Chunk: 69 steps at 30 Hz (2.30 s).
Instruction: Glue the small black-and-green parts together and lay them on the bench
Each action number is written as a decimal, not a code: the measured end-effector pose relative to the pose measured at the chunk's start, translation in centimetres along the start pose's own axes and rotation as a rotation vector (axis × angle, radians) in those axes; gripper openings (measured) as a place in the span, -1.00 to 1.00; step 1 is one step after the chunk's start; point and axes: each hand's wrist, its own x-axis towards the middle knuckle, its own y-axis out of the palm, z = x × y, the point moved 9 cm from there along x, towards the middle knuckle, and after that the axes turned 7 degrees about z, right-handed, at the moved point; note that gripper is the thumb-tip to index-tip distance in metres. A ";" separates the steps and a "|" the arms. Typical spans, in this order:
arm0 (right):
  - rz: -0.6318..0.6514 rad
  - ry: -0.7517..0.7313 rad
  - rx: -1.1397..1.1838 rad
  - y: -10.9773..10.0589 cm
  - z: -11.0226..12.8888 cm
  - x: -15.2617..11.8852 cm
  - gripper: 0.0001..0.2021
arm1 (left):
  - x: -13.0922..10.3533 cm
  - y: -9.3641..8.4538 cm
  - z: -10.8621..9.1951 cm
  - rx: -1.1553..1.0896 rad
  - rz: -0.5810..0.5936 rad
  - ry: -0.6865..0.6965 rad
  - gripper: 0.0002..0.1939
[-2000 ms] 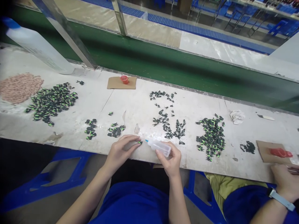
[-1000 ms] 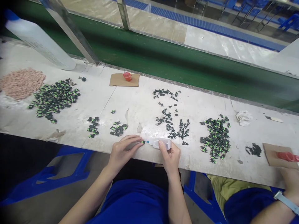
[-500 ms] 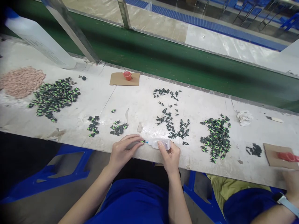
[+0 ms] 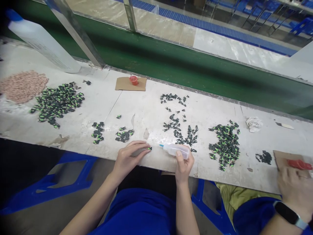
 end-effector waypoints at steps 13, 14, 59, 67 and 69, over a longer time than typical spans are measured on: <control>0.242 -0.038 -0.212 8.6 1.5 2.2 -0.62 | -0.4 0.2 0.2 0.108 0.007 0.078 -0.91; 0.270 -0.044 -0.253 8.8 1.5 2.1 -0.60 | -0.4 0.2 0.1 0.123 0.007 0.091 -0.89; 0.440 -0.028 -0.163 2.1 3.5 -2.5 -0.91 | 0.3 2.6 -4.6 -0.356 0.194 -0.086 -0.88; 0.512 -0.182 -0.251 1.8 5.3 -2.8 -0.87 | 0.6 2.3 -6.8 -0.307 0.217 0.011 -0.88; 0.507 -0.227 -0.272 1.8 5.5 -2.8 -0.89 | 0.5 2.3 -7.1 -0.291 0.207 -0.003 -0.88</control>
